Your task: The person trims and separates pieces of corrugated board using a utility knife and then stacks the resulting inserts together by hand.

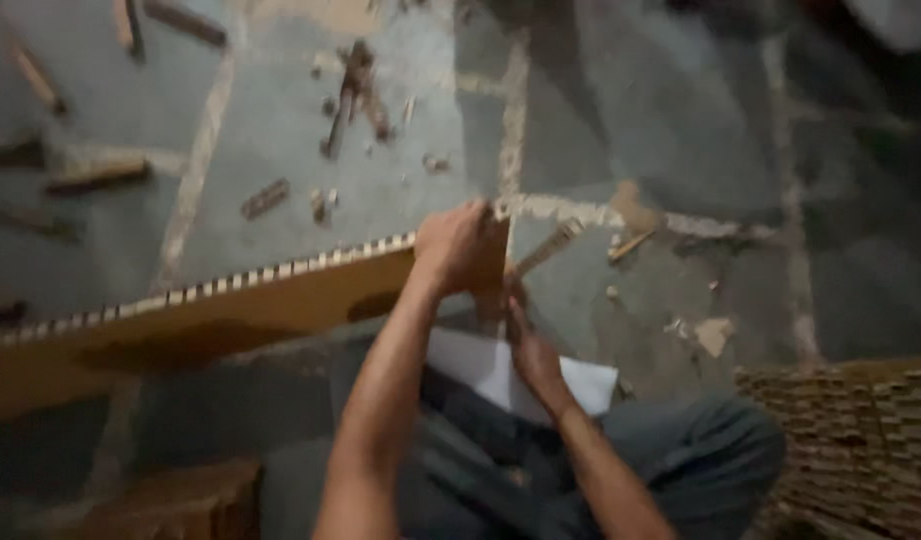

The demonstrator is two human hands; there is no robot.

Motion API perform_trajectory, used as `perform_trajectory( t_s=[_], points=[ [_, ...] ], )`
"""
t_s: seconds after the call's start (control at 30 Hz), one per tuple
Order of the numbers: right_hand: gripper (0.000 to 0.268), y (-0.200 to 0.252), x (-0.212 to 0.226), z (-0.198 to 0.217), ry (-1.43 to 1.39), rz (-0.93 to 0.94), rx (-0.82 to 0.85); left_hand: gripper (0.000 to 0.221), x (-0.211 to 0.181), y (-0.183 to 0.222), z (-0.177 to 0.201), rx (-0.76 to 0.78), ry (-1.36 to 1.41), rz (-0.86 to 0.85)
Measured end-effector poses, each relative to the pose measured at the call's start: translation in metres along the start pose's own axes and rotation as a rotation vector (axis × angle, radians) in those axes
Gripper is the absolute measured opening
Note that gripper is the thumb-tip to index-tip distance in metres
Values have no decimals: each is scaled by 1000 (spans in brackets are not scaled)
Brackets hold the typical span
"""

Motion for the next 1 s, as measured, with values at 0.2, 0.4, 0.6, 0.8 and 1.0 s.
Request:
perform_trajectory(
  t_s=[0.2, 0.4, 0.6, 0.8, 1.0],
  points=[
    [67, 17, -30, 14, -521, 331, -505, 27, 11, 6, -18, -96, 68, -158],
    [54, -44, -112, 7, -333, -507, -407, 50, 65, 25, 30, 233, -180, 94],
    [67, -118, -119, 16, -461, 4, -700, 48, 56, 34, 36, 125, -233, 115],
    [46, -125, -123, 21, -529, -218, -782, 48, 60, 35, 34, 89, -120, 142],
    [44, -161, -96, 73, -1398, -237, -1074, 43, 60, 34, 32, 61, -111, 109]
  ],
)
Point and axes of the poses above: each hand's wrist, its own y-axis away from the middle knuckle, its own z-axis out of the back of the hand, x = y × z, the point moved 2 cm from there along -y, towards the middle knuckle, and after that the axes turned 12 degrees about -x, right-handed, at the moved point
